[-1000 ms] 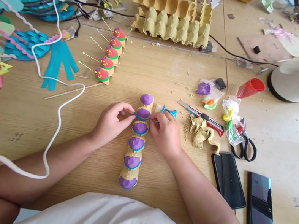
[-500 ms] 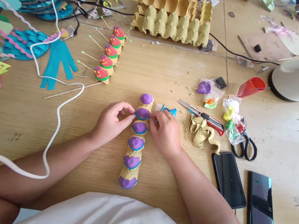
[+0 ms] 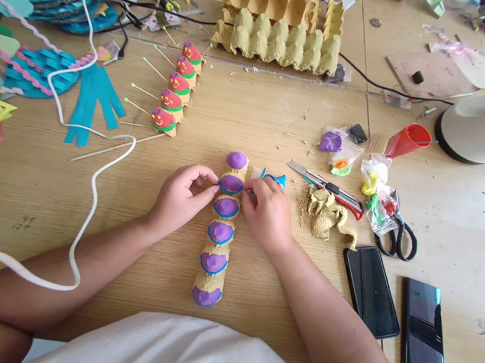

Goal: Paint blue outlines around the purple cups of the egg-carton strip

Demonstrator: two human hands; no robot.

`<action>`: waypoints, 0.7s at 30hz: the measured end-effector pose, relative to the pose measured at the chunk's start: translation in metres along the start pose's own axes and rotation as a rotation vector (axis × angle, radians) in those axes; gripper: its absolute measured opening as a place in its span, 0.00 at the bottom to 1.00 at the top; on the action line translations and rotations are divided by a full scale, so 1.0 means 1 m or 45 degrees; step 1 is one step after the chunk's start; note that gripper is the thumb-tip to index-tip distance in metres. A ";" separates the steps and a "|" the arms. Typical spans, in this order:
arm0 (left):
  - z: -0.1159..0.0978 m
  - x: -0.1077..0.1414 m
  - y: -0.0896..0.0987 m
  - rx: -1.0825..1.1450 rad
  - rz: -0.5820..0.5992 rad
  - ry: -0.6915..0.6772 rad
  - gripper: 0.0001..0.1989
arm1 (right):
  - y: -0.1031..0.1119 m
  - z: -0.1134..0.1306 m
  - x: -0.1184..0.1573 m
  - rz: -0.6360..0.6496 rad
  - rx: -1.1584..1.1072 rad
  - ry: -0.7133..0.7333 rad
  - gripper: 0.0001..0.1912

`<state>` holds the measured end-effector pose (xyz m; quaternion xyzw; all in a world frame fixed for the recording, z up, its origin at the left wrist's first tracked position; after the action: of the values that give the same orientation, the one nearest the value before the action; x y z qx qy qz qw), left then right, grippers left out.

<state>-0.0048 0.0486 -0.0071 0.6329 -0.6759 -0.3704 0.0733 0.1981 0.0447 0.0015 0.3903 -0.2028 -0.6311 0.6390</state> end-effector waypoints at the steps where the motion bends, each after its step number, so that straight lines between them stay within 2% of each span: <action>1: 0.000 0.000 0.000 0.001 0.000 -0.002 0.06 | 0.000 0.000 0.000 -0.001 0.001 0.004 0.05; 12: -0.002 0.000 0.001 0.010 0.009 0.006 0.11 | 0.001 0.003 0.000 0.011 0.039 0.001 0.05; 21: -0.001 -0.001 -0.001 -0.025 -0.006 0.002 0.05 | 0.001 0.004 -0.001 0.015 0.060 0.007 0.05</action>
<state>-0.0032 0.0496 -0.0062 0.6341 -0.6707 -0.3767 0.0793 0.1961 0.0451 0.0049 0.4058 -0.2180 -0.6212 0.6339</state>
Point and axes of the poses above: each hand's wrist, its own x-axis away from the middle knuckle, its own y-axis out of the back of the hand, z = x × y, the point moved 4 cm from there along -x, towards the middle knuckle, and after that the axes turned 6 degrees about -y, right-handed, at the moved point
